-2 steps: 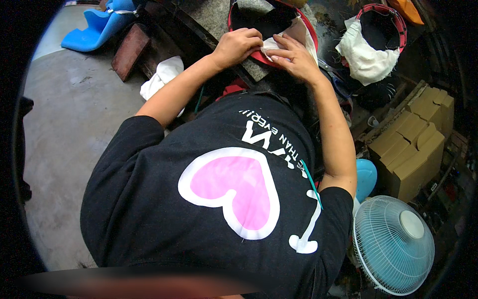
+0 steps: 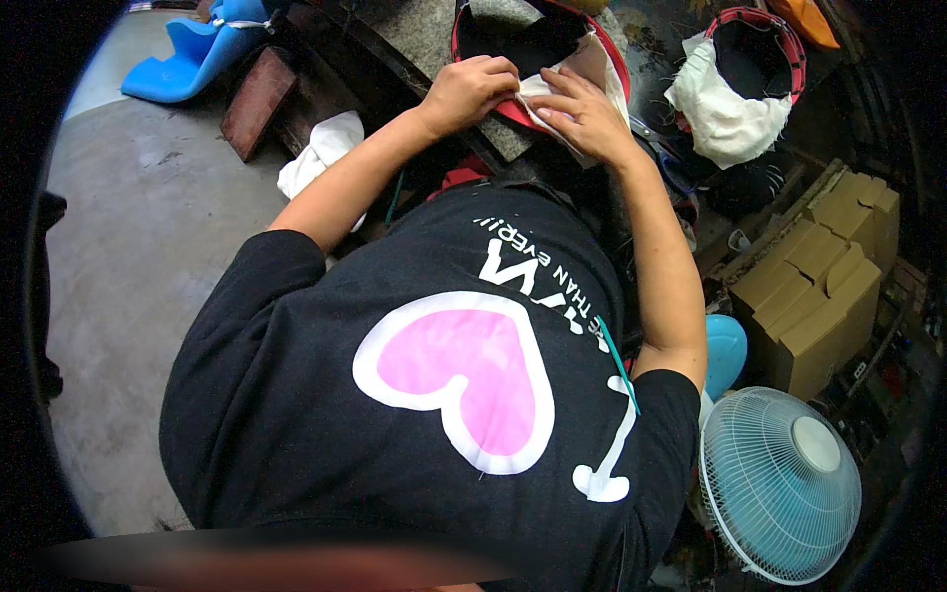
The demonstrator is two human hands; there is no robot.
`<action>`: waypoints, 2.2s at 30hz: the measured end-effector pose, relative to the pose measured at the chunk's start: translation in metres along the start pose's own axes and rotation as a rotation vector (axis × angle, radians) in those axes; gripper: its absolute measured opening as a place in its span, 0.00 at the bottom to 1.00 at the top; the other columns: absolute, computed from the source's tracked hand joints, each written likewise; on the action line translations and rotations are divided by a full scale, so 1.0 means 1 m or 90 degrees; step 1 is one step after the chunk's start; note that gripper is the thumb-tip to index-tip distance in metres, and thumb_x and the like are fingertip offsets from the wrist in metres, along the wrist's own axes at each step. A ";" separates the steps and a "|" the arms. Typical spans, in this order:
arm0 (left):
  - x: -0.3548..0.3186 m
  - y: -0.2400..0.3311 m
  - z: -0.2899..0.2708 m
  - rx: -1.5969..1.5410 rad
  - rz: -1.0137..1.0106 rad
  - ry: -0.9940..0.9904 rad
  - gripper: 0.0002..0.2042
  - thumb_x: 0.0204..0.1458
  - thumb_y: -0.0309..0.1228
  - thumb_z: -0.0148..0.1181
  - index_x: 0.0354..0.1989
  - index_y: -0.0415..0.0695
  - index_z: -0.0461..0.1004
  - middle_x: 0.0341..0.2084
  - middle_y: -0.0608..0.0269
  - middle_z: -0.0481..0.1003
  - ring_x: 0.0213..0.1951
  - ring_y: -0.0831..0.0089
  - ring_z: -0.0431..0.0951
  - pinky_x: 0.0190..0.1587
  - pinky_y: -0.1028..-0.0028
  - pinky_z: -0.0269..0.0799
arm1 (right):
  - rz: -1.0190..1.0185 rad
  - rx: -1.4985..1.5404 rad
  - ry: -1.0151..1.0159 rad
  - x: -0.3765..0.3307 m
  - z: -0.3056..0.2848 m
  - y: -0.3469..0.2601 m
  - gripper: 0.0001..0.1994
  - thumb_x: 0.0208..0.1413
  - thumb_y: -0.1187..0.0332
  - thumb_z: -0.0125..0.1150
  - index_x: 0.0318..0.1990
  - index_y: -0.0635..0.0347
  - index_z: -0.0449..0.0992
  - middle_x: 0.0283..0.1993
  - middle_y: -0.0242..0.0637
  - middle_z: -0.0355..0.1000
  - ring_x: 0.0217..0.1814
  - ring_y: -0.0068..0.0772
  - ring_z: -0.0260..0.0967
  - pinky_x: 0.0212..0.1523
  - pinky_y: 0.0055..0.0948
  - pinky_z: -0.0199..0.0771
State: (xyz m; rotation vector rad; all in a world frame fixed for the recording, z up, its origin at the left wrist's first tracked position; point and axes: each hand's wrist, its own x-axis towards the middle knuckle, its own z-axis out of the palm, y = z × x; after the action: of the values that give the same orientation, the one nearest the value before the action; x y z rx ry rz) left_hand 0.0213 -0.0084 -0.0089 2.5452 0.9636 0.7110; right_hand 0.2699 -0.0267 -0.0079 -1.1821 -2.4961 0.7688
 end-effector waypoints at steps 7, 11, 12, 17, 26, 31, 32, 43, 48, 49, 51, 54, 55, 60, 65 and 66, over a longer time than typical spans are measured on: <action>-0.003 -0.013 -0.011 -0.078 0.073 -0.007 0.06 0.48 0.28 0.63 0.33 0.44 0.76 0.37 0.63 0.76 0.41 0.62 0.78 0.42 0.67 0.75 | 0.068 0.031 0.005 0.001 -0.003 -0.006 0.18 0.65 0.56 0.45 0.50 0.58 0.76 0.66 0.39 0.64 0.71 0.44 0.55 0.69 0.38 0.55; -0.004 -0.012 -0.017 -0.117 0.079 0.002 0.06 0.47 0.28 0.63 0.32 0.44 0.75 0.36 0.64 0.75 0.40 0.63 0.77 0.42 0.68 0.74 | 0.062 0.045 0.007 0.004 -0.006 -0.008 0.18 0.65 0.57 0.46 0.53 0.57 0.74 0.65 0.40 0.65 0.69 0.46 0.59 0.67 0.39 0.58; -0.005 -0.011 -0.017 -0.130 0.063 0.013 0.06 0.46 0.28 0.63 0.32 0.44 0.75 0.35 0.65 0.75 0.40 0.64 0.77 0.42 0.68 0.74 | 0.060 0.031 0.020 0.004 -0.006 -0.010 0.18 0.65 0.57 0.47 0.54 0.56 0.73 0.64 0.41 0.66 0.68 0.46 0.60 0.66 0.39 0.59; -0.012 -0.004 -0.014 -0.170 -0.011 0.029 0.06 0.48 0.28 0.64 0.33 0.41 0.75 0.35 0.60 0.74 0.39 0.61 0.78 0.41 0.68 0.75 | 0.145 0.002 0.018 0.001 -0.004 -0.026 0.22 0.63 0.55 0.50 0.62 0.51 0.67 0.61 0.44 0.68 0.63 0.50 0.64 0.63 0.42 0.61; -0.001 0.015 0.002 0.048 -0.185 -0.040 0.12 0.47 0.37 0.67 0.32 0.41 0.77 0.35 0.57 0.73 0.36 0.58 0.78 0.38 0.64 0.76 | -0.030 -0.191 0.009 -0.001 0.003 -0.019 0.19 0.63 0.51 0.49 0.60 0.34 0.71 0.66 0.41 0.63 0.69 0.44 0.57 0.67 0.47 0.54; 0.015 0.024 0.008 0.147 -0.236 -0.068 0.08 0.42 0.33 0.61 0.25 0.42 0.78 0.34 0.56 0.74 0.35 0.56 0.80 0.37 0.60 0.77 | 0.014 -0.131 0.003 0.001 0.003 -0.017 0.21 0.63 0.53 0.50 0.61 0.43 0.69 0.67 0.39 0.62 0.70 0.43 0.57 0.66 0.44 0.56; 0.017 0.025 0.009 0.154 -0.244 -0.070 0.07 0.41 0.32 0.60 0.25 0.41 0.78 0.34 0.55 0.74 0.35 0.56 0.80 0.37 0.60 0.77 | -0.002 -0.174 0.005 -0.001 0.003 -0.020 0.21 0.63 0.53 0.50 0.62 0.45 0.68 0.67 0.39 0.62 0.70 0.43 0.57 0.66 0.43 0.56; -0.001 -0.003 0.006 -0.122 -0.196 0.015 0.08 0.46 0.30 0.58 0.25 0.37 0.74 0.31 0.52 0.74 0.35 0.53 0.77 0.39 0.61 0.73 | 0.003 -0.291 0.005 -0.003 0.004 -0.038 0.27 0.60 0.57 0.54 0.66 0.48 0.63 0.68 0.38 0.59 0.69 0.42 0.56 0.65 0.42 0.57; 0.004 -0.005 0.001 -0.095 -0.240 -0.003 0.10 0.49 0.34 0.59 0.29 0.37 0.74 0.31 0.50 0.73 0.37 0.51 0.76 0.40 0.61 0.73 | 0.011 -0.254 0.004 -0.003 0.002 -0.039 0.25 0.61 0.49 0.50 0.64 0.42 0.66 0.68 0.37 0.61 0.70 0.41 0.56 0.65 0.44 0.57; 0.007 -0.004 0.001 -0.088 -0.245 0.003 0.11 0.49 0.35 0.59 0.30 0.37 0.75 0.32 0.49 0.74 0.37 0.51 0.77 0.41 0.60 0.73 | 0.008 -0.260 -0.005 -0.003 0.001 -0.038 0.25 0.61 0.49 0.50 0.64 0.42 0.66 0.68 0.37 0.61 0.70 0.41 0.56 0.65 0.44 0.57; 0.012 -0.001 0.002 -0.064 -0.269 0.011 0.13 0.51 0.38 0.60 0.32 0.38 0.75 0.32 0.49 0.74 0.37 0.50 0.77 0.41 0.59 0.73 | 0.003 -0.271 -0.006 -0.002 0.000 -0.038 0.24 0.61 0.48 0.50 0.64 0.42 0.67 0.67 0.37 0.61 0.69 0.41 0.56 0.65 0.43 0.57; 0.016 0.001 0.009 0.027 -0.231 -0.120 0.14 0.51 0.40 0.59 0.31 0.40 0.78 0.33 0.47 0.75 0.39 0.50 0.78 0.44 0.57 0.75 | 0.008 -0.302 -0.024 -0.001 0.000 -0.038 0.24 0.61 0.49 0.50 0.63 0.41 0.67 0.67 0.37 0.62 0.69 0.41 0.57 0.64 0.43 0.57; 0.018 -0.001 0.010 0.037 -0.226 -0.143 0.13 0.52 0.39 0.58 0.33 0.40 0.79 0.35 0.48 0.76 0.41 0.50 0.79 0.46 0.56 0.75 | 0.004 -0.290 -0.014 -0.001 0.000 -0.038 0.24 0.61 0.49 0.50 0.63 0.41 0.67 0.67 0.37 0.62 0.69 0.41 0.57 0.65 0.42 0.57; 0.016 -0.010 0.007 -0.024 -0.177 -0.134 0.12 0.53 0.36 0.57 0.33 0.39 0.78 0.34 0.50 0.75 0.39 0.51 0.78 0.42 0.58 0.74 | 0.009 -0.261 -0.018 -0.002 0.000 -0.038 0.25 0.60 0.57 0.54 0.66 0.44 0.64 0.69 0.38 0.59 0.69 0.42 0.57 0.65 0.41 0.58; -0.002 -0.010 -0.011 -0.148 -0.145 -0.078 0.09 0.52 0.31 0.57 0.29 0.36 0.74 0.28 0.50 0.72 0.34 0.51 0.76 0.36 0.62 0.71 | 0.026 -0.252 -0.032 -0.002 -0.001 -0.036 0.26 0.61 0.54 0.52 0.67 0.44 0.63 0.70 0.36 0.58 0.70 0.43 0.56 0.66 0.41 0.57; -0.003 -0.009 -0.013 -0.149 -0.126 -0.063 0.08 0.51 0.30 0.57 0.29 0.36 0.74 0.28 0.50 0.71 0.33 0.51 0.76 0.36 0.62 0.71 | 0.029 -0.252 -0.037 -0.002 0.000 -0.035 0.26 0.62 0.53 0.51 0.67 0.44 0.62 0.70 0.36 0.58 0.70 0.43 0.56 0.66 0.41 0.56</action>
State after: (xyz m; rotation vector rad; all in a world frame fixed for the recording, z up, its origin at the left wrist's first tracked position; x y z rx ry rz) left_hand 0.0070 -0.0024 -0.0034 2.2248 1.0172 0.5962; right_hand 0.2488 -0.0463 0.0123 -1.3583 -2.7624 0.3255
